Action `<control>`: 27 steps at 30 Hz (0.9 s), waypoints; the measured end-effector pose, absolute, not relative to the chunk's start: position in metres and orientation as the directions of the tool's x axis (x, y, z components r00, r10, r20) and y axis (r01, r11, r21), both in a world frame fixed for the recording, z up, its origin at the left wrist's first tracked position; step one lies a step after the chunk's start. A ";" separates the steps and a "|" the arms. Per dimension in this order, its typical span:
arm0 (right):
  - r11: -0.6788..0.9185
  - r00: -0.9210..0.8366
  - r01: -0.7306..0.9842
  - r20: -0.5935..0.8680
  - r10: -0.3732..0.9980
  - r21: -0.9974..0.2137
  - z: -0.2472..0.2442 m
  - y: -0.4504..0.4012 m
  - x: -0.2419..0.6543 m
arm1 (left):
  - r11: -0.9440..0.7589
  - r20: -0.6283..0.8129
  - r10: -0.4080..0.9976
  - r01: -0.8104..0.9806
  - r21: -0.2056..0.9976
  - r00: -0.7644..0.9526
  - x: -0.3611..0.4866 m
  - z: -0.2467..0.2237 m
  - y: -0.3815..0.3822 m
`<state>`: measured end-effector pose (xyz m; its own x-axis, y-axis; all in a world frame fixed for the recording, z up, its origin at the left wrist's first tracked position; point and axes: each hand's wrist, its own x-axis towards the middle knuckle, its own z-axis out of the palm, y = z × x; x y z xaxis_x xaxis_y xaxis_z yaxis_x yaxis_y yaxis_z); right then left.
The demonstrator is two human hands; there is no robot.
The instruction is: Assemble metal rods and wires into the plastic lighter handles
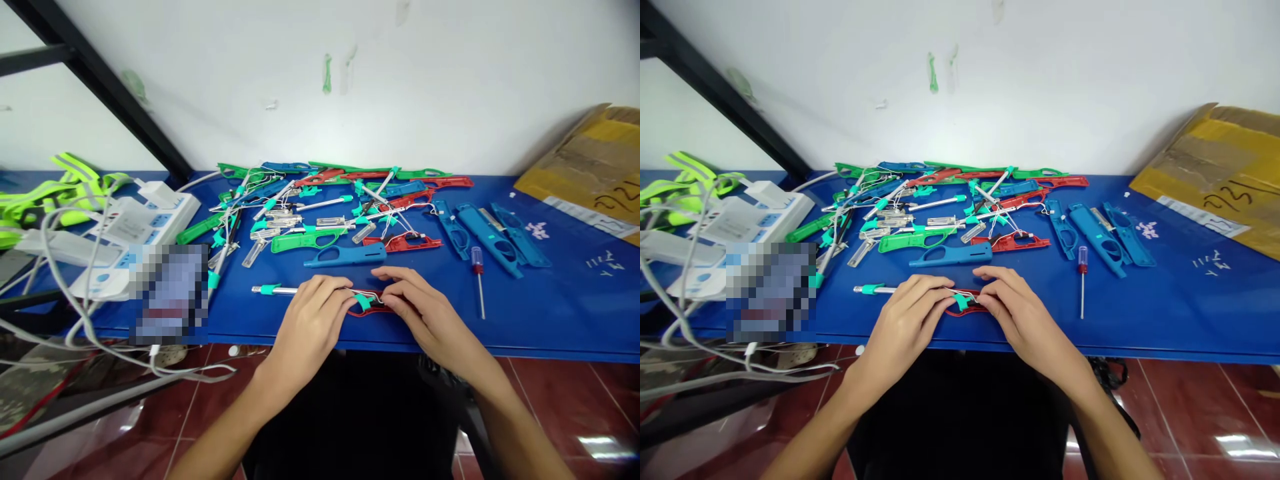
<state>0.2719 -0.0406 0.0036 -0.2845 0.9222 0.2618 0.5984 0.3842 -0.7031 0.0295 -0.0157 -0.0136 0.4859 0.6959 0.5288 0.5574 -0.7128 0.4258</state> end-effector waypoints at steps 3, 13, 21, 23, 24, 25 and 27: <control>0.368 -0.278 0.589 0.247 0.928 -0.719 0.004 -0.042 0.273 | -0.704 0.522 0.706 0.555 0.443 0.478 0.029 -0.014 -0.016; 0.368 -0.277 0.581 0.249 0.928 -0.726 0.003 -0.043 0.273 | -0.709 0.517 0.701 0.565 0.423 0.492 0.029 -0.012 -0.016; 0.381 -0.280 0.573 0.263 0.923 -0.726 0.002 -0.043 0.274 | -0.697 0.568 0.712 0.517 0.497 0.413 0.029 -0.013 -0.016; 0.381 -0.280 0.573 0.263 0.923 -0.725 0.002 -0.043 0.275 | -0.696 0.570 0.713 0.514 0.502 0.409 0.029 -0.013 -0.017; 0.380 -0.278 0.573 0.264 0.924 -0.726 0.002 -0.043 0.275 | -0.697 0.571 0.711 0.517 0.497 0.410 0.029 -0.013 -0.017; 0.380 -0.277 0.572 0.264 0.924 -0.727 0.001 -0.043 0.275 | -0.699 0.576 0.709 0.520 0.492 0.407 0.030 -0.014 -0.017; 0.382 -0.279 0.570 0.267 0.923 -0.727 0.001 -0.042 0.275 | -0.699 0.588 0.706 0.520 0.491 0.395 0.030 -0.014 -0.017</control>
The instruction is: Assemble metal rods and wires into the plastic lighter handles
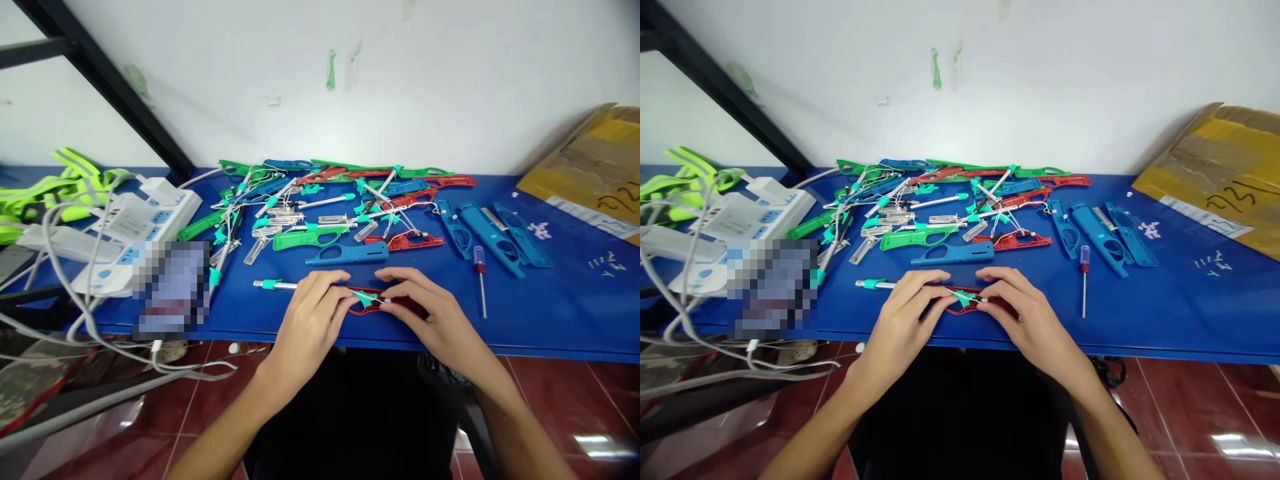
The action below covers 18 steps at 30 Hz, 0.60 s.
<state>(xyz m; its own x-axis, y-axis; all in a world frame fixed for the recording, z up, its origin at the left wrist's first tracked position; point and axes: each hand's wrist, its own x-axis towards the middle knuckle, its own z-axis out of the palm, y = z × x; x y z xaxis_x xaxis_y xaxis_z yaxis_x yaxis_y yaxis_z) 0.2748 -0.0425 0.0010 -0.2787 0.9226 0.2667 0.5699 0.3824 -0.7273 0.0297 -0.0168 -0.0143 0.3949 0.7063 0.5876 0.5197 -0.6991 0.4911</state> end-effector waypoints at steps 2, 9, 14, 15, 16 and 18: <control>0.383 -0.281 0.570 0.266 0.922 -0.727 0.001 -0.042 0.275 | -0.696 0.595 0.707 0.524 0.491 0.382 0.030 -0.015 -0.017; 0.362 -0.254 0.563 0.261 0.931 -0.743 0.002 -0.042 0.274 | -0.691 0.588 0.709 0.550 0.470 0.389 0.029 -0.015 -0.017; 0.360 -0.237 0.551 0.272 0.933 -0.753 0.003 -0.042 0.273 | -0.690 0.580 0.710 0.558 0.461 0.398 0.030 -0.013 -0.017; 0.359 -0.238 0.547 0.271 0.933 -0.756 0.003 -0.043 0.273 | -0.688 0.579 0.712 0.559 0.462 0.398 0.030 -0.013 -0.016; 0.358 -0.239 0.542 0.269 0.933 -0.760 0.003 -0.043 0.273 | -0.688 0.577 0.713 0.559 0.463 0.398 0.030 -0.013 -0.016; 0.357 -0.240 0.532 0.267 0.933 -0.768 0.003 -0.043 0.274 | -0.690 0.577 0.712 0.555 0.465 0.401 0.029 -0.013 -0.016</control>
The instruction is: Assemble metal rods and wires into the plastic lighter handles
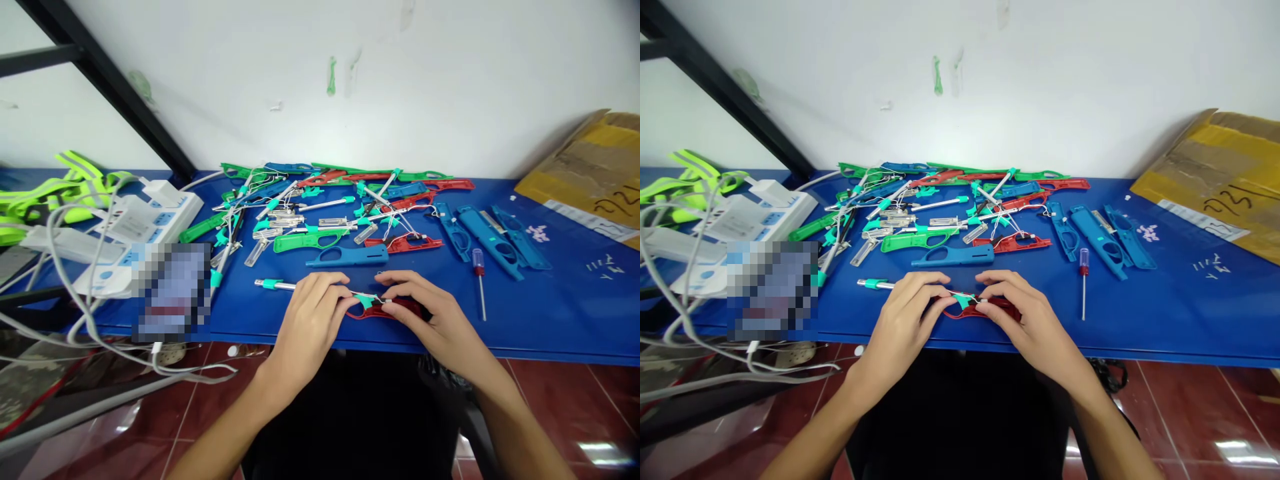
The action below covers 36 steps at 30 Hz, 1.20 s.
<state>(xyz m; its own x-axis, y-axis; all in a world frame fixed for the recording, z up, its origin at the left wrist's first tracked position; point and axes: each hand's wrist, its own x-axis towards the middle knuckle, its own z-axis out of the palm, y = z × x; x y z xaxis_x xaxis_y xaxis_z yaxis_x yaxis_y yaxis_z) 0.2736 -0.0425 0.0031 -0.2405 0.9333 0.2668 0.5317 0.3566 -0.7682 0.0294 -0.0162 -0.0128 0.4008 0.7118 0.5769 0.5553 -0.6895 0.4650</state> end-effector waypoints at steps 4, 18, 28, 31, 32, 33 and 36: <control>0.353 -0.239 0.529 0.263 0.935 -0.772 0.003 -0.041 0.274 | -0.697 0.570 0.705 0.557 0.451 0.421 0.029 -0.011 -0.016; 0.344 -0.225 0.544 0.261 0.939 -0.766 0.003 -0.042 0.274 | -0.679 0.581 0.711 0.601 0.422 0.395 0.027 -0.012 -0.016; 0.353 -0.239 0.551 0.262 0.935 -0.757 0.001 -0.042 0.276 | -0.686 0.573 0.701 0.619 0.382 0.423 0.027 -0.010 -0.018; 0.351 -0.241 0.556 0.258 0.935 -0.753 0.001 -0.042 0.276 | -0.694 0.563 0.697 0.618 0.370 0.445 0.027 -0.009 -0.018; 0.353 -0.243 0.559 0.259 0.935 -0.751 0.001 -0.041 0.276 | -0.699 0.561 0.693 0.613 0.369 0.453 0.027 -0.009 -0.018; 0.354 -0.243 0.562 0.260 0.934 -0.747 0.001 -0.041 0.275 | -0.705 0.560 0.689 0.607 0.368 0.460 0.028 -0.009 -0.018; 0.365 -0.244 0.577 0.272 0.931 -0.731 0.001 -0.041 0.274 | -0.710 0.550 0.690 0.591 0.384 0.471 0.028 -0.010 -0.017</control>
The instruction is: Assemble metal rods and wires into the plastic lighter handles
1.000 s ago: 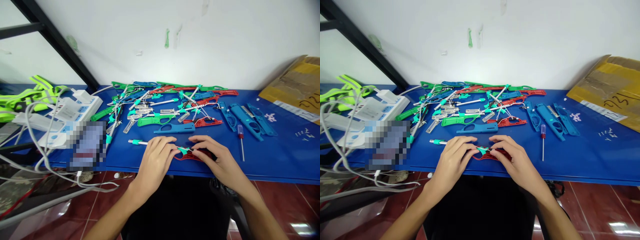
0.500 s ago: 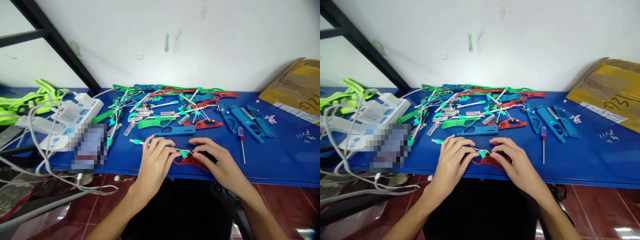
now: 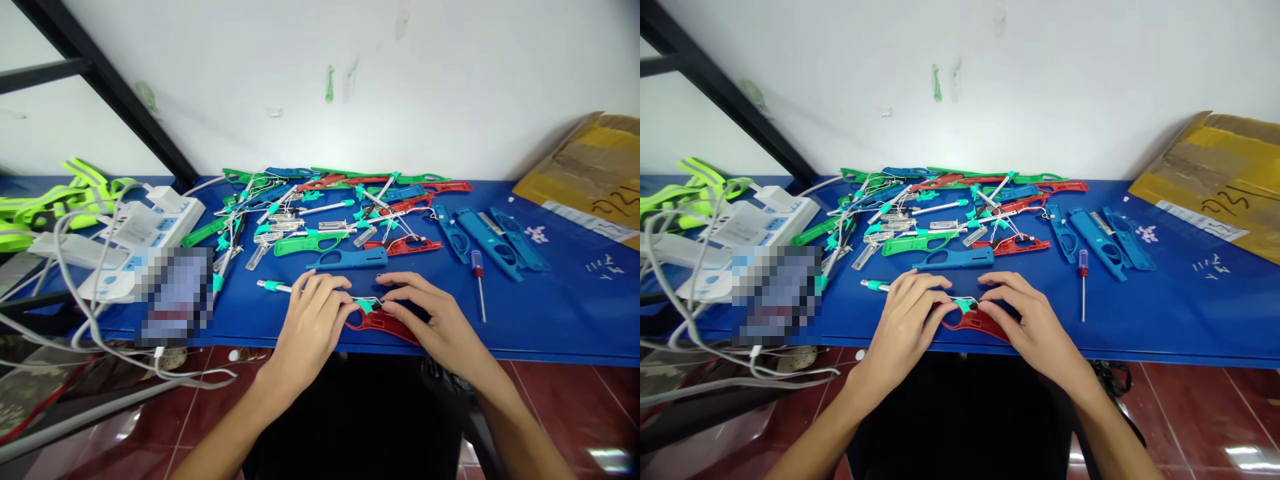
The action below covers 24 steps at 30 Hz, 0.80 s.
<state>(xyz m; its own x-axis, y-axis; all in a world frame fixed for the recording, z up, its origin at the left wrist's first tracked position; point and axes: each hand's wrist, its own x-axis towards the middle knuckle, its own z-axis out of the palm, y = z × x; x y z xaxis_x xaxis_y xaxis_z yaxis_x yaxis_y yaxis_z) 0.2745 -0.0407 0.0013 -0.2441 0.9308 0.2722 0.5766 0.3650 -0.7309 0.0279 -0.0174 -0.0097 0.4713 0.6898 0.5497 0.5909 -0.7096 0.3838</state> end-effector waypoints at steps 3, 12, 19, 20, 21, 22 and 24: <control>0.379 -0.272 0.613 0.266 0.925 -0.693 0.002 -0.044 0.277 | -0.702 0.547 0.701 0.582 0.411 0.458 0.028 -0.011 -0.017; 0.442 -0.361 0.738 0.255 0.897 -0.510 0.000 -0.050 0.289 | -0.696 0.539 0.708 0.578 0.426 0.456 0.031 -0.006 -0.015; 0.530 -0.370 0.751 0.414 0.832 -0.394 -0.005 -0.049 0.284 | -0.686 0.471 0.725 0.583 0.434 0.502 0.034 0.003 -0.008; 0.532 -0.369 0.745 0.415 0.832 -0.403 -0.004 -0.050 0.284 | -0.682 0.462 0.730 0.579 0.446 0.504 0.035 0.003 -0.007; 0.529 -0.364 0.738 0.412 0.835 -0.418 -0.003 -0.050 0.285 | -0.681 0.455 0.731 0.573 0.455 0.508 0.035 0.003 -0.006; 0.523 -0.358 0.732 0.407 0.840 -0.437 -0.002 -0.050 0.285 | -0.682 0.450 0.731 0.566 0.463 0.513 0.035 0.003 -0.006; 0.503 -0.336 0.719 0.394 0.855 -0.479 -0.001 -0.050 0.287 | -0.689 0.445 0.724 0.553 0.468 0.526 0.034 0.002 -0.006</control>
<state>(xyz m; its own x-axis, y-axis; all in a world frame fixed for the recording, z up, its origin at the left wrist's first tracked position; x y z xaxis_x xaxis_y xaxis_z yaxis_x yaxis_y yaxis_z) 0.2867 -0.0498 -0.0014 -0.3359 0.8553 0.3944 0.7189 0.5034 -0.4794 0.0343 -0.0056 0.0020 0.5263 0.7244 0.4452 0.5530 -0.6894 0.4679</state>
